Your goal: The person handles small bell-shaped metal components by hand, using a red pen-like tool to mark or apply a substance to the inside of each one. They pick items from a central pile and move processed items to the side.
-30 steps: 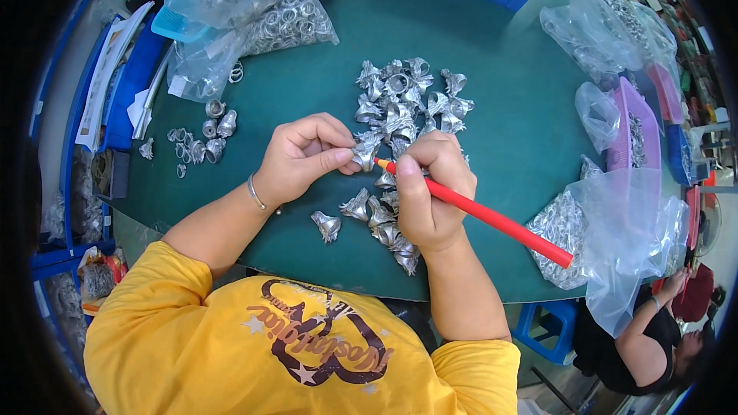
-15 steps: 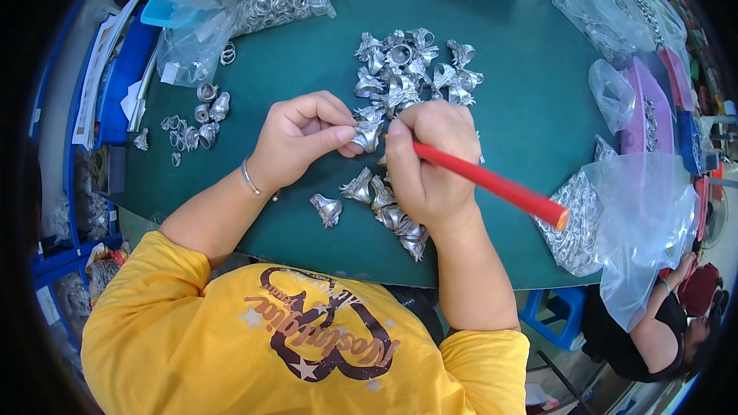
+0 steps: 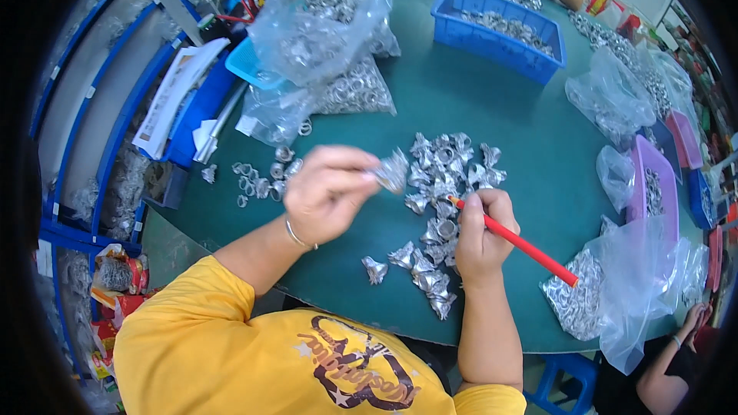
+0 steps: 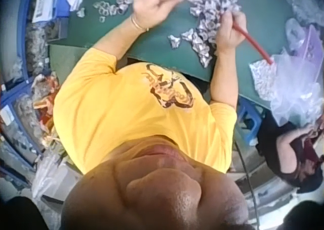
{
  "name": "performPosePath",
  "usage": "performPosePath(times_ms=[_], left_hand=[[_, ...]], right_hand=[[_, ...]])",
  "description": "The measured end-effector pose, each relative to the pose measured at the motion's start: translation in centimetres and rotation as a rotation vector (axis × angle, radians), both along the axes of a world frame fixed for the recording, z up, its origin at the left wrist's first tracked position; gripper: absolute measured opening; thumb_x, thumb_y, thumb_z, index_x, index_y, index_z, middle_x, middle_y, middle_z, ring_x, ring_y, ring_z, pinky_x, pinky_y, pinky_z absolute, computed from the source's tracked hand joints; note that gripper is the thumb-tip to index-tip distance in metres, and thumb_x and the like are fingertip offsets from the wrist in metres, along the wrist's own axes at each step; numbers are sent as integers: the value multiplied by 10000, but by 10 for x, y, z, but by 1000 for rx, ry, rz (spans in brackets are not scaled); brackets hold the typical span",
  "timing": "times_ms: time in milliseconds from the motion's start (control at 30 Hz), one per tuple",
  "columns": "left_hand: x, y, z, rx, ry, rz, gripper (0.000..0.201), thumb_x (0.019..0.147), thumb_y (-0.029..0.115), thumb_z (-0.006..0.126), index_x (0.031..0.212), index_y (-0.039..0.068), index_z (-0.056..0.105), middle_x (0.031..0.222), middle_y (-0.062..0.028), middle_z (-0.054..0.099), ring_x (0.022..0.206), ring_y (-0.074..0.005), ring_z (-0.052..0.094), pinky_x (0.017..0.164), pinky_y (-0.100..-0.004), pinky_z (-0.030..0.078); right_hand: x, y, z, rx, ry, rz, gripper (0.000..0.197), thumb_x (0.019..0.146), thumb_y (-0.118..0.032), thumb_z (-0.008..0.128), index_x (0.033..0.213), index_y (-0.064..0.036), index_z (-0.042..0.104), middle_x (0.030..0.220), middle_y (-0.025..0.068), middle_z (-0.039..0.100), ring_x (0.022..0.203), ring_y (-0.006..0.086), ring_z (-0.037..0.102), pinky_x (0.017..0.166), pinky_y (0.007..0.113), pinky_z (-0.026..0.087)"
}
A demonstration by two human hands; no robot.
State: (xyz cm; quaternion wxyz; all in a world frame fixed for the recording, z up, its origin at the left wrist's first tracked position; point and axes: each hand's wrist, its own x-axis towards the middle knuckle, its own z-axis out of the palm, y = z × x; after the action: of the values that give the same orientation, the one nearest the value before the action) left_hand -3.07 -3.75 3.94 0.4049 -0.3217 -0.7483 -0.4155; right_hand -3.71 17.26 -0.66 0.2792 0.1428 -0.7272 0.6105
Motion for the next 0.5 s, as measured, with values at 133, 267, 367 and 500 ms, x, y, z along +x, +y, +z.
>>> performPosePath(times_ms=[133, 267, 367, 500], left_hand=[[-66, -49, 60, 23, 421, 453, 157, 748, -57, 682, 865, 35, 632, 869, -116, 643, 799, -233, 637, 697, -301, 503], [-109, -92, 81, -293, 238, 614, 116, 759, 42, 680, 872, 24, 666, 868, -85, 653, 804, -218, 624, 690, -276, 490], [-85, -52, 59, -315, 243, 323, 60, 774, 57, 664, 831, 38, 661, 820, -76, 634, 728, -191, 595, 628, -280, 468], [-41, 5, -17, -500, -482, -76, 206, 761, 202, 723, 836, 40, 621, 770, -91, 558, 724, -225, 592, 647, -326, 479]], right_hand=[[3, 2, 2, -58, -30, 11, 110, 874, -51, 507, 785, 7, 537, 633, 38, 525, 527, 83, 490, 483, 229, 384], [0, -2, 2, -76, -15, 36, 114, 887, -62, 518, 798, 6, 539, 633, 26, 518, 548, 70, 482, 500, 223, 384], [-2, 1, 6, -140, -20, 28, 105, 887, -66, 532, 804, -2, 537, 637, 18, 519, 560, 62, 480, 508, 215, 379], [-2, 3, 7, -183, -73, 47, 115, 895, -87, 525, 814, -6, 532, 639, 16, 521, 562, 61, 481, 504, 209, 375]])
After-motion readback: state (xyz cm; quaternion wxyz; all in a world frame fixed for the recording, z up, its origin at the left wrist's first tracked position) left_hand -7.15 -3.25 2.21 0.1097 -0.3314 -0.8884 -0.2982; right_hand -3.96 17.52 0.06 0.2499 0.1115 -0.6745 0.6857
